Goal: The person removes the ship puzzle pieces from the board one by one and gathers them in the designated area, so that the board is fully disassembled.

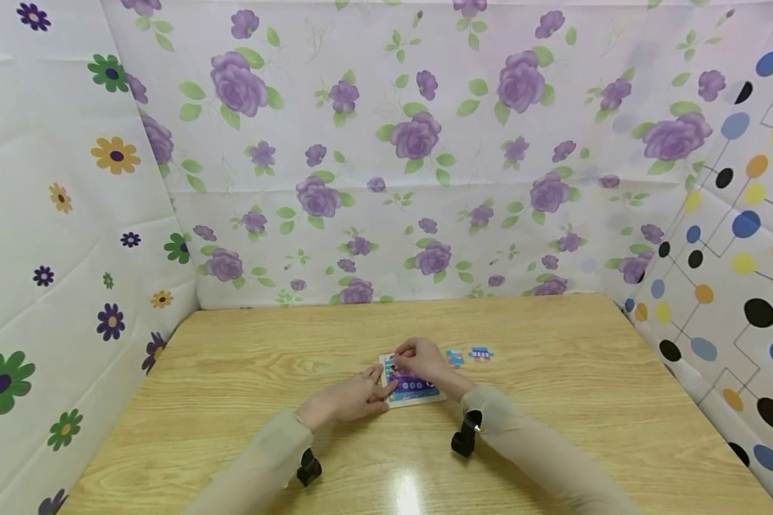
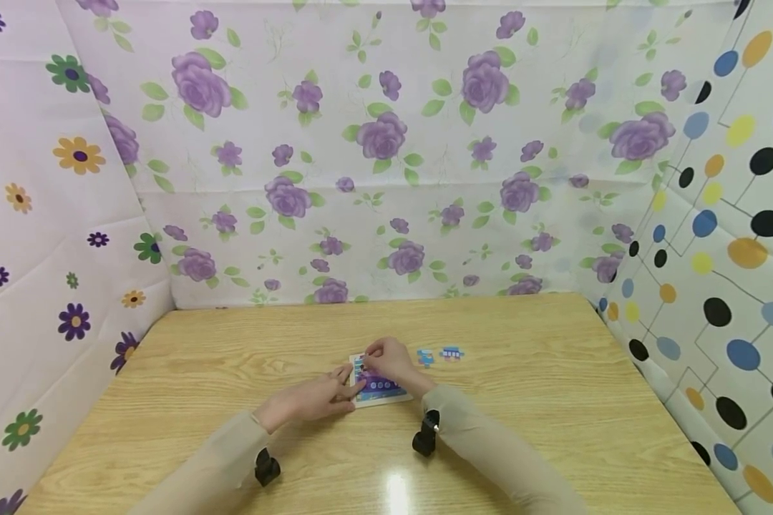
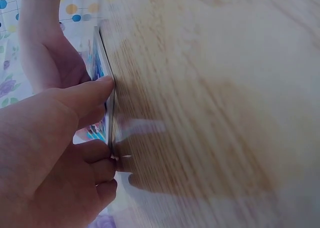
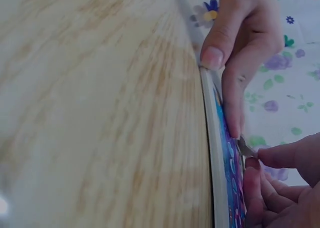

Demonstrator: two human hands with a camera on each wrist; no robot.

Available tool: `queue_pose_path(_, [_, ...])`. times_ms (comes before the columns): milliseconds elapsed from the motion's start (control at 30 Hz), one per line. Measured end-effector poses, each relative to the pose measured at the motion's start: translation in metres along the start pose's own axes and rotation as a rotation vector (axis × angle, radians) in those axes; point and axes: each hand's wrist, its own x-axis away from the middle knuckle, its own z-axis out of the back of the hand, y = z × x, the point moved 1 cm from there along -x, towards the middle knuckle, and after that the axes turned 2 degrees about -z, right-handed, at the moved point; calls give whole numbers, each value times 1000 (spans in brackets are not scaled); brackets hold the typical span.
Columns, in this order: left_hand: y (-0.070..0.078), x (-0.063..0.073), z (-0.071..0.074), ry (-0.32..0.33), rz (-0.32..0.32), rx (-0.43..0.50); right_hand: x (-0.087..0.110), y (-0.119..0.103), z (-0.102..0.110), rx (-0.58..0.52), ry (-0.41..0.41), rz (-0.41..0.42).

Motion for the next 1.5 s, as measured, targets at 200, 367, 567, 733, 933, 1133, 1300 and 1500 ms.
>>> queue_pose_path(200, [2,0,1,8,-7,-12,0,-1,1,-9,21,-11])
queue_pose_path(367, [1,1,0,6,7,-4,2,0,7,-71,28,-4])
queue_pose_path(567, [-1,2,-2,25,-15,8,5,5,19,-197,26,-5])
queue_pose_path(733, [-1,3,-4,48,-46,-3,8,8,33,-307,0,-43])
queue_pose_path(933, [1,4,-5,57,-55,-27,10,13,50,-325,11,-45])
queue_pose_path(1133, [1,5,-7,59,-47,-58,13,19,64,-354,2,-66])
queue_pose_path(1300, [2,6,-9,51,-34,-118,17,25,76,-341,-7,-64])
queue_pose_path(1500, [2,9,-10,1,4,-137,20,37,91,-362,-19,-57])
